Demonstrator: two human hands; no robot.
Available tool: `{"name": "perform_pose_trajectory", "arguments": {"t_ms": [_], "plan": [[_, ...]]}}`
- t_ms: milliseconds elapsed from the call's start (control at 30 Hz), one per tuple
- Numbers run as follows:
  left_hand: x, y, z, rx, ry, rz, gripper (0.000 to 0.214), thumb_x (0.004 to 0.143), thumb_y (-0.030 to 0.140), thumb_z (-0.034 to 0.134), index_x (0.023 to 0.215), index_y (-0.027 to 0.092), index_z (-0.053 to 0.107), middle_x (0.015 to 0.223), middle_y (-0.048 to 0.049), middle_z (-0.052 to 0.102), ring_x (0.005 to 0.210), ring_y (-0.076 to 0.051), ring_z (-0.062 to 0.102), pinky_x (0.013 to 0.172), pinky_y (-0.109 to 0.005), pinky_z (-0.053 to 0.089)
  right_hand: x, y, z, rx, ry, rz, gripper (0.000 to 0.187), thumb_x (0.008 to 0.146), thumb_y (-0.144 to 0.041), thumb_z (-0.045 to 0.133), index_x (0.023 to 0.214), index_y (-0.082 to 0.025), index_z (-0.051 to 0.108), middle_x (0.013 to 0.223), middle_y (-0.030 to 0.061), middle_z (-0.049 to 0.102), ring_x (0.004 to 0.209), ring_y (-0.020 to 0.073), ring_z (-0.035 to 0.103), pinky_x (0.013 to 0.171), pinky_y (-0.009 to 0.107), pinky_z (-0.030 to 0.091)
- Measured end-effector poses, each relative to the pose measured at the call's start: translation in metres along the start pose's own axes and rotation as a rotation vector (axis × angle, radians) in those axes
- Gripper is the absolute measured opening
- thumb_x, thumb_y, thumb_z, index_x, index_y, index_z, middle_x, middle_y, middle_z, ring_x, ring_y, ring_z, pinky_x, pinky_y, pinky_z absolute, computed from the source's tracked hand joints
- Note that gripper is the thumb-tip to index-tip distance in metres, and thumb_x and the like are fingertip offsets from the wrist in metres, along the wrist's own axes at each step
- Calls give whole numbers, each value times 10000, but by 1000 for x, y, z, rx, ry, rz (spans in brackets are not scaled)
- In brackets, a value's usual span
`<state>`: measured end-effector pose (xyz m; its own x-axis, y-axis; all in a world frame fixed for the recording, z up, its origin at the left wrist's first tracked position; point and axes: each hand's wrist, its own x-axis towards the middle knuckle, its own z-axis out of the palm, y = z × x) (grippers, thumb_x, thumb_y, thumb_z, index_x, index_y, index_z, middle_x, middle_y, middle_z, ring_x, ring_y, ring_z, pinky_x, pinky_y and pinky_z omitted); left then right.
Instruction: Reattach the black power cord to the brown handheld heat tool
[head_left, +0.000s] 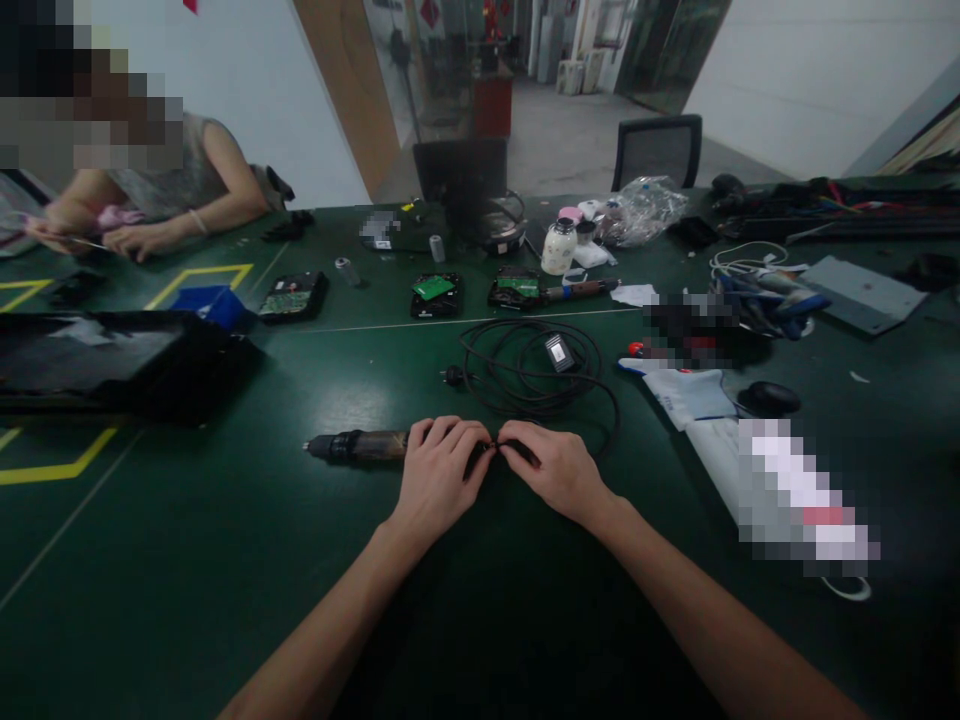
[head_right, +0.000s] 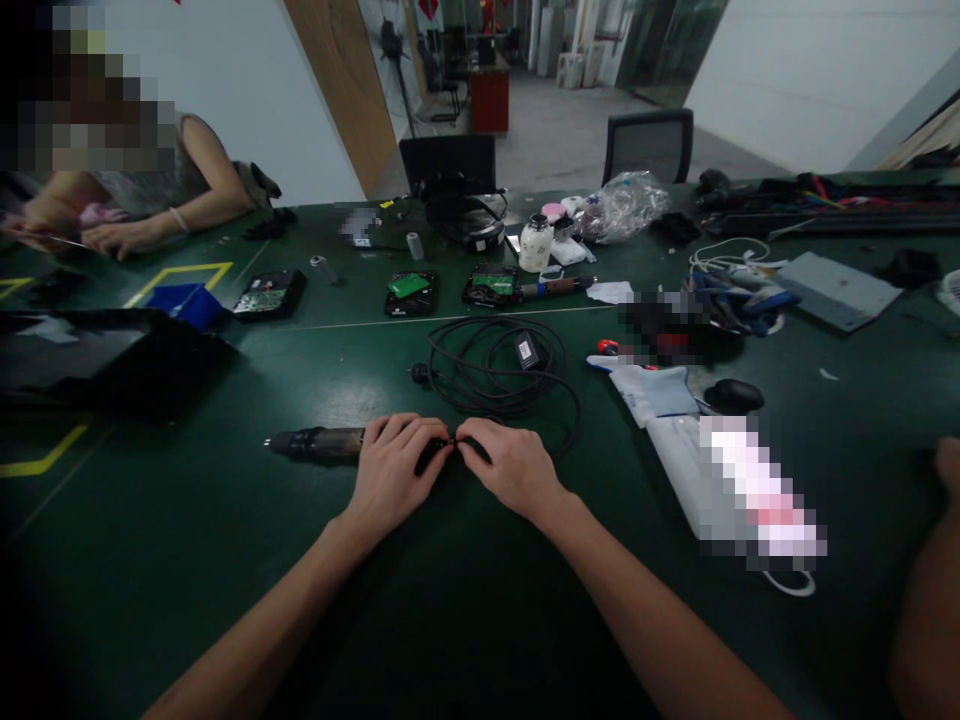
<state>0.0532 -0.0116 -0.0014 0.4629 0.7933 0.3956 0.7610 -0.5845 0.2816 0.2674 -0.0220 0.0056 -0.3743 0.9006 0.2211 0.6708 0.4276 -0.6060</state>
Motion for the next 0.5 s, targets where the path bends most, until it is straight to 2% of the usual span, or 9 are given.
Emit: {"name": "perform_pose_trajectory", "arguments": {"t_ms": [267,500], "plan": [[-1,0,0,-4,3,7,170,980,267,624,1146,273,661,1219,-22,745,1178,-276,603,1019,-500,379,0,1,-1,-8,3,-12,177,1044,-252,558,1188,-272,659,1202,32,749,1055,211,728,892,322,565],[0,0,1,11,9,-8,130,997,291,620,1120,262,655,1157,-25,758,1172,-272,613,1017,-492,380,0,0,1,3,1,-3,160,1052,-254,558,1191,-266,636,1216,22,741,1088,209,720,934,317,548]]}}
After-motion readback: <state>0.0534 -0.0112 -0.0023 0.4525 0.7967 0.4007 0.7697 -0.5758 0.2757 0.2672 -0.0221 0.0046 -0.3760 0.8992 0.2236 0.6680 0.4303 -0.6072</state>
